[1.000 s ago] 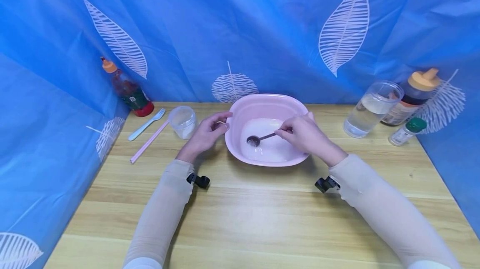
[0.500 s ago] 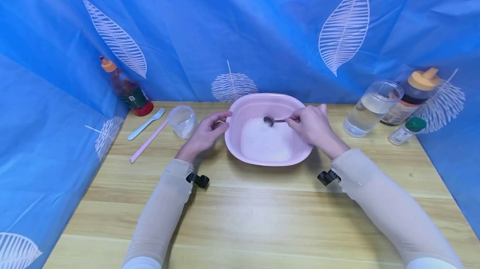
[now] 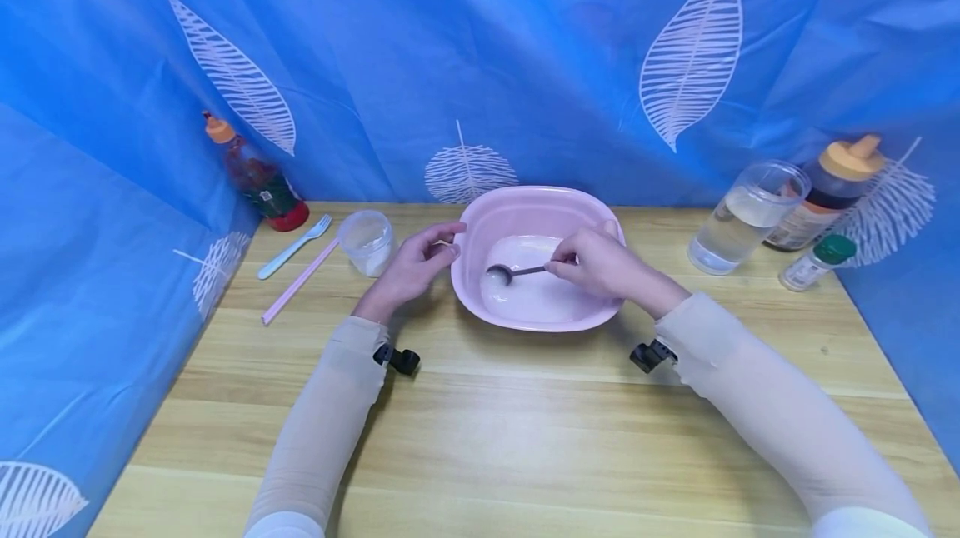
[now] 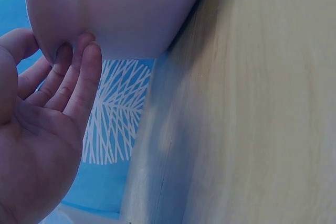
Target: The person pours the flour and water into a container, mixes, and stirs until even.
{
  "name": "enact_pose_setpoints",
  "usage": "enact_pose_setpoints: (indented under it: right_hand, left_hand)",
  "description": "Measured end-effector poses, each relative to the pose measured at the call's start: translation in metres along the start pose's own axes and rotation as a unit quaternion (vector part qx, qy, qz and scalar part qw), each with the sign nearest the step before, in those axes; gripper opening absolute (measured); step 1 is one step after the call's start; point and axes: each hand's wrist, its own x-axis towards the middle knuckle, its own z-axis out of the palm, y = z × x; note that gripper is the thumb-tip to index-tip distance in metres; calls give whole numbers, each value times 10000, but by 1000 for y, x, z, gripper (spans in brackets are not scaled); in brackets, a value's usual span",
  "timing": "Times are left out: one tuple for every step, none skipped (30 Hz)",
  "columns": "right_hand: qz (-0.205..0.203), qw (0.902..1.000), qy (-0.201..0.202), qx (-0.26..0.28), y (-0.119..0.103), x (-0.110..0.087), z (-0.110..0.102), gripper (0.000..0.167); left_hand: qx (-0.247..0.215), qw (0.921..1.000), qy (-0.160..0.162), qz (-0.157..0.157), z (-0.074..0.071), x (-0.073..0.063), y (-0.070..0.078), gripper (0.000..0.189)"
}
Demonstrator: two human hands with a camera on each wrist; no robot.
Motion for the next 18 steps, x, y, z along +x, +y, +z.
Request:
enact_pose_setpoints:
  right_hand:
    - [16,10000,-80,53,1,-4,-3,16]
    - [36,9999,-148,77,2,-7,-6,16]
    - [77,9997,-204,78,3,-11,-9,16]
    - [125,9996,-247,77,5,-15,-12,16]
    - [179,9995,-255,16,6,-19,-16,16]
    - [223,9994,-236,-82,7,-22,-20,16]
    - [287,9992,-203,-206,8,-25,-24,16]
    - [352,9986,-141,-358,10,-28,-28,16]
    - [415,9979,-67,-502,11,-31,-31,16]
    - [474,9969,24,-631,12,-34,-34,16]
    - [528,9956,133,-760,13,-35,-37,16]
    - [587,9942,249,-867,15,-37,-39,16]
    - [661,9928,358,-935,17,-38,-40,17]
    - [701,9915,484,-985,18,-39,-41,17]
    - [732,9902,593,-1031,19,-39,-41,18]
    - [756,9891,691,-1058,21,-39,-40,18]
    - [762,9883,775,-1072,22,-38,-39,19]
    - [765,9876,828,-1090,23,-37,-37,20]
  left_hand:
    - [0,10000,-6,-1,0,0,0,45]
    - [5,10000,-9,-6,0,0,0,45]
    - [7,10000,-7,-15,0,-1,0,45]
    - [11,10000,-1,-27,0,-1,0,46]
    - [20,10000,4,-36,0,-1,0,46]
    - [22,10000,8,-38,0,-2,1,46]
    - [33,10000,12,-38,0,-2,1,46]
    - [45,10000,19,-38,0,-2,1,46]
    - [43,10000,23,-41,0,-2,1,46]
    - [37,10000,22,-41,0,-2,1,46]
    - [28,10000,18,-35,0,-2,0,46]
    - [13,10000,16,-35,0,-2,0,46]
    - [0,10000,18,-36,0,-2,0,46]
    - [-14,10000,20,-40,1,-2,0,46]
    - [-19,10000,17,-41,1,-2,0,46]
    - [-21,10000,22,-40,1,-2,0,46]
    - [-9,10000,18,-33,1,-1,0,46]
    - [13,10000,14,-29,2,-1,0,46]
